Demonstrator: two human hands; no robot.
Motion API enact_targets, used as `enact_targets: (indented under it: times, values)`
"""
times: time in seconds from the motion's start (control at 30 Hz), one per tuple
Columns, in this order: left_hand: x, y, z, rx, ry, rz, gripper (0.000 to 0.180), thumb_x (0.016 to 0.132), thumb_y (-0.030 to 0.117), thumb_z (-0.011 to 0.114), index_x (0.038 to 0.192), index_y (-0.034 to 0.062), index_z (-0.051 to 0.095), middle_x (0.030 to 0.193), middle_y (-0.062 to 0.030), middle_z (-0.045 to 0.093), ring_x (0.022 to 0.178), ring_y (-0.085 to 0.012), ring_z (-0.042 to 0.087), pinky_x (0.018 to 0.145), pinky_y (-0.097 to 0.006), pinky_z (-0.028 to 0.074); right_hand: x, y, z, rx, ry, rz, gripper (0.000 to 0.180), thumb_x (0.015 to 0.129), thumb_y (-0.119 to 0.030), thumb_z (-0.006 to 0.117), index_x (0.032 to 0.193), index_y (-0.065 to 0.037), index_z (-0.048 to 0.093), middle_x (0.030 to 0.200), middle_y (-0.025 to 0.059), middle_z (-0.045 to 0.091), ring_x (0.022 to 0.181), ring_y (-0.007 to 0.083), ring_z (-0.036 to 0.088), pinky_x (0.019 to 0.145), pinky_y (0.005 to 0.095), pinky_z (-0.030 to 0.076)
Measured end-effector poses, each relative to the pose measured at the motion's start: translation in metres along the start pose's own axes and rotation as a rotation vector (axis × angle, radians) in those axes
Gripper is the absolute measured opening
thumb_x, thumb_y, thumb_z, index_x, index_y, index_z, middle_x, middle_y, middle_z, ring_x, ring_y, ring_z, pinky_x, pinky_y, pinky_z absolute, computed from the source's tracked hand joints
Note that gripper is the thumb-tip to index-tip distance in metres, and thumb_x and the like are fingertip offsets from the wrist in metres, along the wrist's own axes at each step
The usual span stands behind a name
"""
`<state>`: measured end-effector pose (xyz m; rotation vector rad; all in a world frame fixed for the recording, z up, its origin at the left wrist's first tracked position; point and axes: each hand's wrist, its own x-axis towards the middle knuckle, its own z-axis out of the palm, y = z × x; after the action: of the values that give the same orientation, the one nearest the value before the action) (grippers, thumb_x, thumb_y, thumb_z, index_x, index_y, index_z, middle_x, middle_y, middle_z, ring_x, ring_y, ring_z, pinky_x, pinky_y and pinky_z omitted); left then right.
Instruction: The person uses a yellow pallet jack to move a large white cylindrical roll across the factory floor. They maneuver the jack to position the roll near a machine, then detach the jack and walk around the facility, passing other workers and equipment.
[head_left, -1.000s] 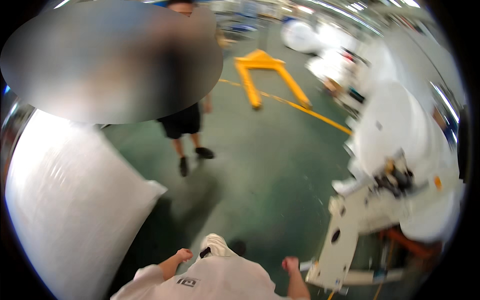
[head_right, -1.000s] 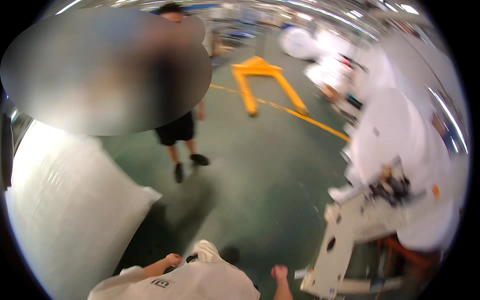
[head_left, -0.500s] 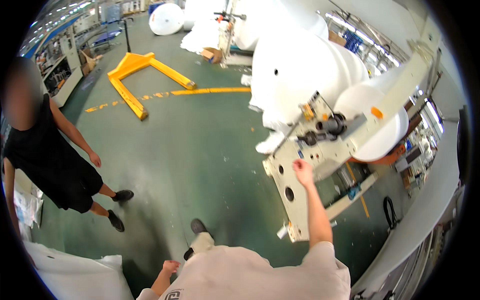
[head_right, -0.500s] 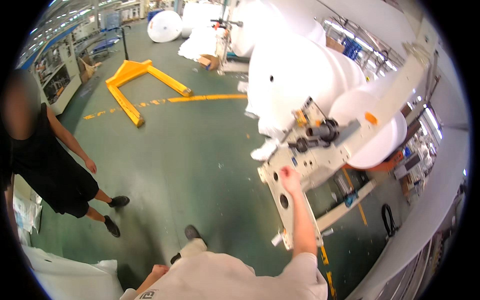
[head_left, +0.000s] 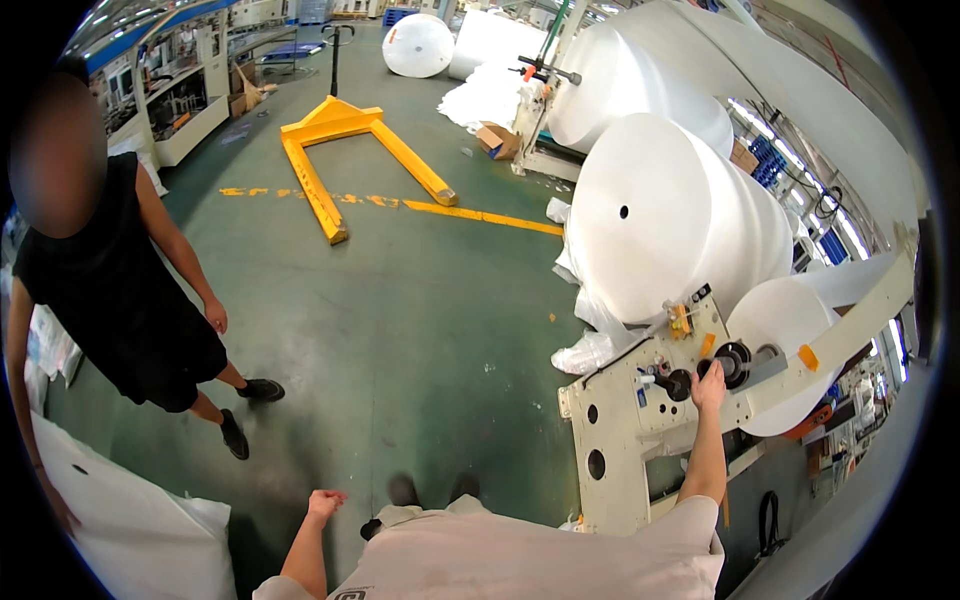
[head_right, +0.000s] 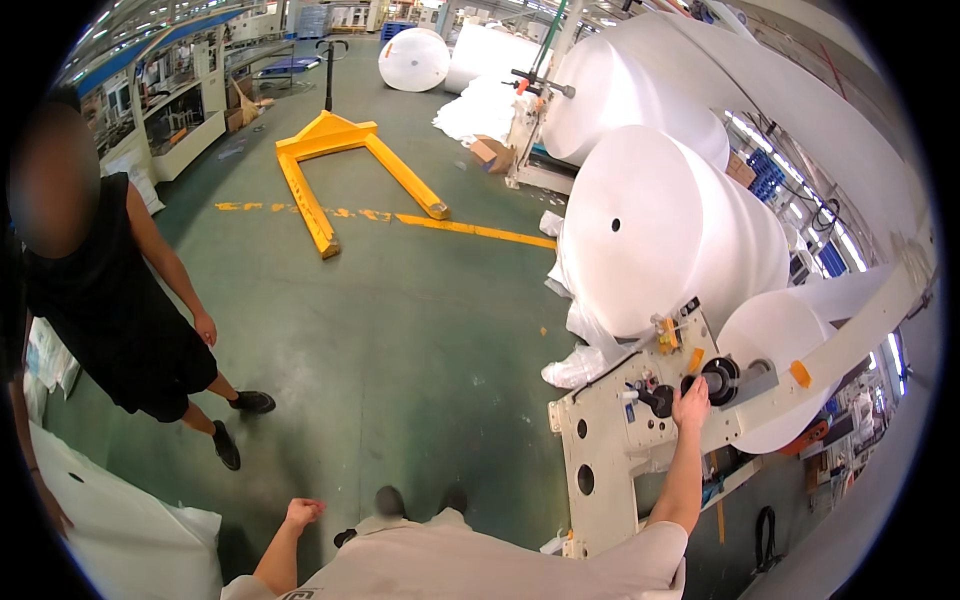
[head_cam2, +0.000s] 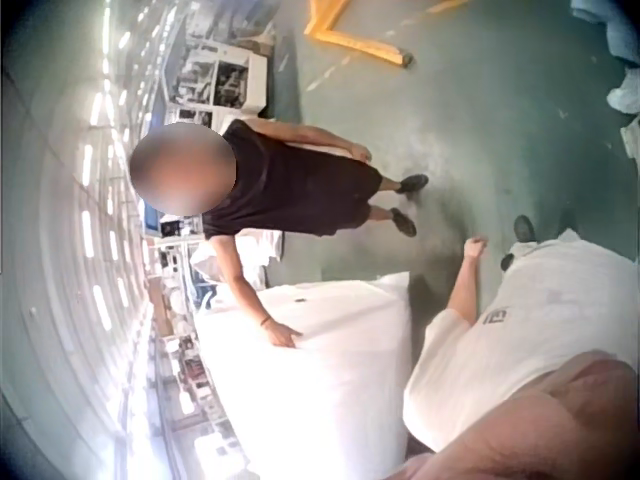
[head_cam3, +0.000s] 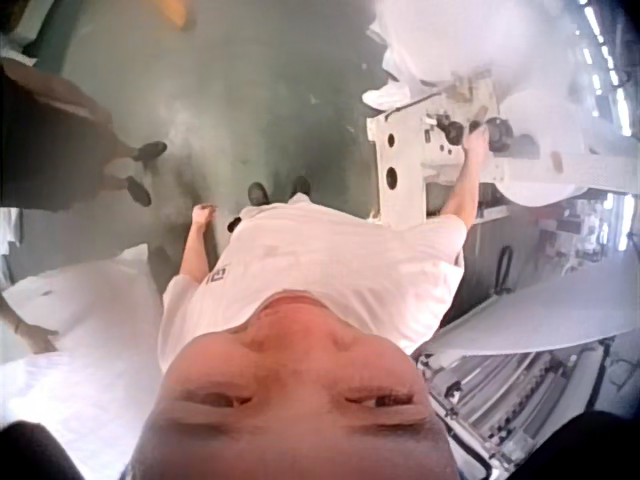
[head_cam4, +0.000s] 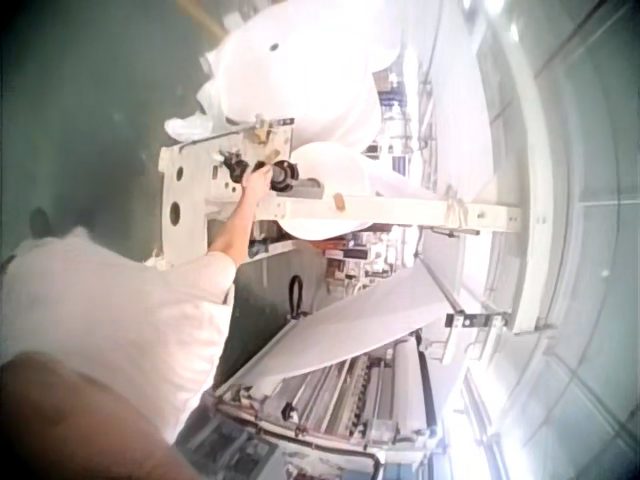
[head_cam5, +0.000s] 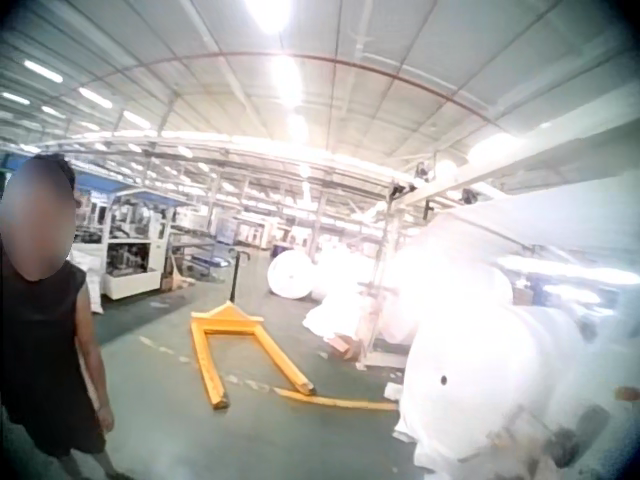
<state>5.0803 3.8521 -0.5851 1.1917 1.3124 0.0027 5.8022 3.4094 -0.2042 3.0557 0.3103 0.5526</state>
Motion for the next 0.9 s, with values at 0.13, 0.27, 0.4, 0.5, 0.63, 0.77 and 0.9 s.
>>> enact_targets:
  times: [0.13, 0.27, 0.4, 0.5, 0.63, 0.77, 0.9]
  values:
    - [-0.02, -0.019, -0.001, 0.039, 0.061, -0.167, 0.016, 0.074, 0.01, 0.064, 0.084, 0.0053, 0.074, 0.07, -0.0046, 0.067, 0.061, -0.0114, 0.061, 0.052, -0.025, 0.049, 0.016, -0.005, 0.007, -0.121, 0.038, -0.034, 0.061, 0.084, -0.028, 0.062, 0.133, 0.001, 0.041, 0.135, 0.0189, 0.047, 0.124, 0.0342, 0.045, 0.102, 0.0441, 0.038]
    - [-0.05, -0.08, 0.0, 0.055, -0.024, -0.414, 0.016, 0.075, 0.021, 0.072, 0.084, 0.0074, 0.074, 0.071, -0.0032, 0.068, 0.061, -0.0115, 0.063, 0.052, -0.025, 0.051, 0.038, -0.013, 0.013, -0.014, 0.104, -0.146, 0.035, 0.078, -0.018, 0.065, 0.105, 0.002, 0.059, 0.109, 0.0201, 0.06, 0.104, 0.0365, 0.057, 0.09, 0.043, 0.046]
    - [-0.06, -0.08, 0.007, 0.384, -0.05, -0.41, 0.027, 0.069, 0.033, 0.079, 0.08, 0.0093, 0.073, 0.073, -0.0029, 0.069, 0.064, -0.0115, 0.065, 0.059, -0.027, 0.053, 0.063, 0.046, 0.042, -0.112, -0.049, -0.076, 0.053, 0.086, -0.03, 0.059, 0.13, -0.003, 0.049, 0.131, 0.0217, 0.052, 0.121, 0.035, 0.049, 0.102, 0.0415, 0.039]
    - [-0.059, -0.063, 0.017, 0.45, 0.021, -0.361, 0.035, 0.065, 0.041, 0.081, 0.077, 0.0101, 0.072, 0.076, -0.0039, 0.07, 0.069, -0.014, 0.067, 0.067, -0.029, 0.055, 0.099, 0.049, 0.056, -0.109, -0.017, -0.122, 0.041, 0.085, -0.033, 0.058, 0.103, 0.003, 0.063, 0.104, 0.0241, 0.062, 0.102, 0.0398, 0.057, 0.088, 0.0464, 0.045]
    - [-0.054, -0.033, 0.016, 0.5, 0.149, -0.286, 0.042, 0.062, 0.049, 0.081, 0.079, 0.0111, 0.073, 0.084, -0.0057, 0.071, 0.08, -0.0193, 0.068, 0.076, -0.032, 0.054, 0.112, 0.028, 0.069, -0.046, -0.219, -0.001, 0.038, 0.08, -0.033, 0.061, 0.092, 0.003, 0.063, 0.092, 0.0243, 0.066, 0.091, 0.0398, 0.063, 0.079, 0.0476, 0.05]
    - [-0.047, -0.002, 0.026, 0.377, 0.194, -0.208, 0.043, 0.064, 0.05, 0.079, 0.085, 0.0125, 0.074, 0.092, -0.0076, 0.072, 0.089, -0.0221, 0.067, 0.082, -0.033, 0.053, 0.115, 0.046, 0.07, -0.145, -0.076, -0.037, 0.038, 0.076, -0.031, 0.067, 0.095, 0.001, 0.061, 0.088, 0.0214, 0.066, 0.089, 0.04, 0.063, 0.079, 0.0462, 0.05]
    - [-0.058, -0.007, 0.025, 0.501, 0.15, -0.115, 0.04, 0.072, 0.049, 0.071, 0.094, 0.0158, 0.074, 0.095, -0.009, 0.071, 0.091, -0.0244, 0.066, 0.084, -0.035, 0.052, 0.096, -0.002, 0.045, -0.278, -0.012, -0.144, 0.045, 0.088, -0.04, 0.049, 0.08, 0.0, 0.069, 0.078, 0.0193, 0.069, 0.074, 0.0347, 0.068, 0.063, 0.0462, 0.053]
